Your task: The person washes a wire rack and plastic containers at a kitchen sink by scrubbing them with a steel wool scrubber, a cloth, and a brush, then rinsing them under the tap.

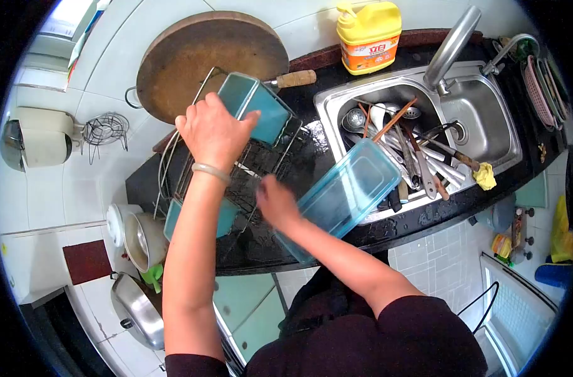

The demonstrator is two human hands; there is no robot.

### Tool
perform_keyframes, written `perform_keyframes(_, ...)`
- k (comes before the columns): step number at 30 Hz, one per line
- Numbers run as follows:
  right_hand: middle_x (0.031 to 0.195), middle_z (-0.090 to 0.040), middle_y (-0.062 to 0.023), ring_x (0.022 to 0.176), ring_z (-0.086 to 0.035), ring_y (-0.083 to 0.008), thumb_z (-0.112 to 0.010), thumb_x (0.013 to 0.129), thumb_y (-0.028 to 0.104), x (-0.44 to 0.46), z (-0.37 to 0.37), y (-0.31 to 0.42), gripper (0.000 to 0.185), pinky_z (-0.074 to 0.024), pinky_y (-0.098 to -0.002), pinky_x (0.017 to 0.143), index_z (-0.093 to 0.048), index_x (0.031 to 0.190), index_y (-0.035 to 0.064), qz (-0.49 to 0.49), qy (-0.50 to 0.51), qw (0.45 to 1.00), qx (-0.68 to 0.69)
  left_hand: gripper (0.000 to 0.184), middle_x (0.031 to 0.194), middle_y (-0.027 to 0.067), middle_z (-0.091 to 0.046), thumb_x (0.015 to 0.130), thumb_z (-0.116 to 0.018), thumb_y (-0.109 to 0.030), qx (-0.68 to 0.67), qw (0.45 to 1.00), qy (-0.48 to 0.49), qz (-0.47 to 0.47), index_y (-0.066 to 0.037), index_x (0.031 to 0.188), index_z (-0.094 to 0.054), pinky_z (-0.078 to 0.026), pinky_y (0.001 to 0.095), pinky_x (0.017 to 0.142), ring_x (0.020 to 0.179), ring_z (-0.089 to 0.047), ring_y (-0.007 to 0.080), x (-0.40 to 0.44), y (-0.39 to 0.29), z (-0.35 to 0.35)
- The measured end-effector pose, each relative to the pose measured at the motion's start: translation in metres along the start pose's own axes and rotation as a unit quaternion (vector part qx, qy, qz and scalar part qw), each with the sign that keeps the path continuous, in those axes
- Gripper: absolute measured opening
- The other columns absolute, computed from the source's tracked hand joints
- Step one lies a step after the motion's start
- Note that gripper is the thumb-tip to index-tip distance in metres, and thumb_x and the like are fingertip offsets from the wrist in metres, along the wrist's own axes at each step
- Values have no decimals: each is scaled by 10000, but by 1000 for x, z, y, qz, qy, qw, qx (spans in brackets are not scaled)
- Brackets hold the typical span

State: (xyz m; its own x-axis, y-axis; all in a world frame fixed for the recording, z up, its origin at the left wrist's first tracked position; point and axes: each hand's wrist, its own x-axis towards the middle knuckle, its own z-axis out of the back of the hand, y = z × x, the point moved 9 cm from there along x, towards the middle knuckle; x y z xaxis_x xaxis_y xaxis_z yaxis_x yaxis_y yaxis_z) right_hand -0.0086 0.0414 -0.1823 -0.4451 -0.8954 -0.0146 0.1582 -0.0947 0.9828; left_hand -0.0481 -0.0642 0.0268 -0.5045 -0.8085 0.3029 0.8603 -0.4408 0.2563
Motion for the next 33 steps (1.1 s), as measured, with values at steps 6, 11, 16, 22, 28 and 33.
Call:
perform_keyframes(6,929,-543,-244,858,-546,-456,-554,833,82,23,3,47,217,-450,-510,693,-428,998,19,55,-78,994,54,615,910,190,-651,620,-711,-560,3,1000,-6,4,-25,906,-607,-393,422,818,900,-598,324,-2,-4,2)
perform_keyframes(11,950,-549,-253,863,-560,-451,-552,835,88,-14,-20,44,237,-451,-517,700,-417,1022,33,64,48,997,1,632,930,174,-657,629,-696,-580,18,1000,-8,0,-23,916,-605,-393,421,816,910,-599,319,-2,-6,-1)
perform_keyframes(16,882,-559,-254,818,-569,-451,-541,847,87,22,54,38,223,-473,-501,681,-416,1015,12,84,-76,992,53,644,924,166,-655,630,-693,-579,19,1000,-18,-4,-20,936,-594,-392,433,816,908,-595,321,-1,-8,-2)
perform_keyframes(22,1002,-560,-244,781,-597,-448,-464,882,158,-14,-42,37,196,-482,-531,687,-456,1037,38,42,165,984,-53,663,922,164,-657,638,-687,-590,40,999,-28,3,-21,963,-591,-392,433,811,908,-593,332,0,-12,-1)
perform_keyframes(28,887,-610,-246,839,-602,-438,-582,846,144,-4,53,-1,303,-473,-493,692,-424,1087,51,27,19,996,83,712,1149,190,-560,696,-740,-424,-180,961,-128,-165,21,1197,-497,-379,415,936,1079,-522,327,-13,-14,31)
perform_keyframes(33,997,-607,-209,941,-598,-382,-561,853,170,3,110,-2,315,-482,-428,765,-466,1135,68,77,-36,995,59,843,1348,164,-434,699,-762,-428,-364,925,-103,-36,-7,1331,-396,-299,396,1058,1257,-402,275,-55,84,81)
